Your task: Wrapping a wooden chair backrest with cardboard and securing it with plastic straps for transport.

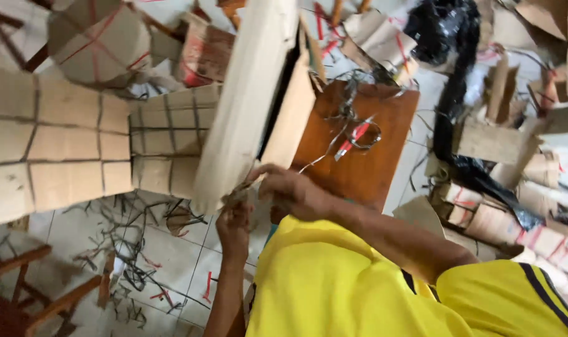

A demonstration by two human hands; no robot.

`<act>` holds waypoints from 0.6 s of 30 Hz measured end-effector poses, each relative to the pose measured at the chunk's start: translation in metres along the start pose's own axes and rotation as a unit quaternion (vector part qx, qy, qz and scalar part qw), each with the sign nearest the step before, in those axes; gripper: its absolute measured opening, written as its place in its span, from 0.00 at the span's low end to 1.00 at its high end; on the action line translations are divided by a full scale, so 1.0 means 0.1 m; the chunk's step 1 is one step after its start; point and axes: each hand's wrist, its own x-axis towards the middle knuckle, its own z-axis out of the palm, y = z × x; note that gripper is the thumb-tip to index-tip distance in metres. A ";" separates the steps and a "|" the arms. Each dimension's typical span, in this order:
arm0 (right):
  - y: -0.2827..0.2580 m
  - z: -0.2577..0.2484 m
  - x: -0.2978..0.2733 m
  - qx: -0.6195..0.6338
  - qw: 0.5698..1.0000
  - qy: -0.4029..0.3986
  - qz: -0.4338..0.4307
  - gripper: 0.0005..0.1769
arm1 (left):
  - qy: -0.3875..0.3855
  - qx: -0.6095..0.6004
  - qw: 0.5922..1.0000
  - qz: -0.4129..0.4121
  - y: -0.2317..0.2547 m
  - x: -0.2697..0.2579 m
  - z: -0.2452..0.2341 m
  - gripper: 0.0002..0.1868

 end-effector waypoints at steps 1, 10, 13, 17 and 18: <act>-0.01 -0.03 -0.09 -0.090 0.995 -0.019 -0.023 0.03 | -0.007 0.039 0.999 -0.026 0.12 -0.05 0.08 0.07; 0.93 -0.63 -0.92 -0.106 0.976 -0.070 0.177 0.07 | -0.069 -0.065 0.987 -0.129 0.73 -0.20 0.81 0.19; 1.75 -1.35 -1.21 -0.137 0.909 -0.055 0.390 0.16 | -0.045 -0.125 0.987 -0.088 0.76 -0.17 0.97 0.11; 3.42 -2.41 -1.95 -0.647 0.619 -0.063 0.441 0.17 | 0.012 -0.064 0.994 -0.087 0.84 -0.32 1.07 0.13; 3.29 -2.53 -1.89 -0.644 0.621 -0.065 0.442 0.17 | 0.015 -0.060 0.994 -0.088 0.83 -0.31 1.05 0.13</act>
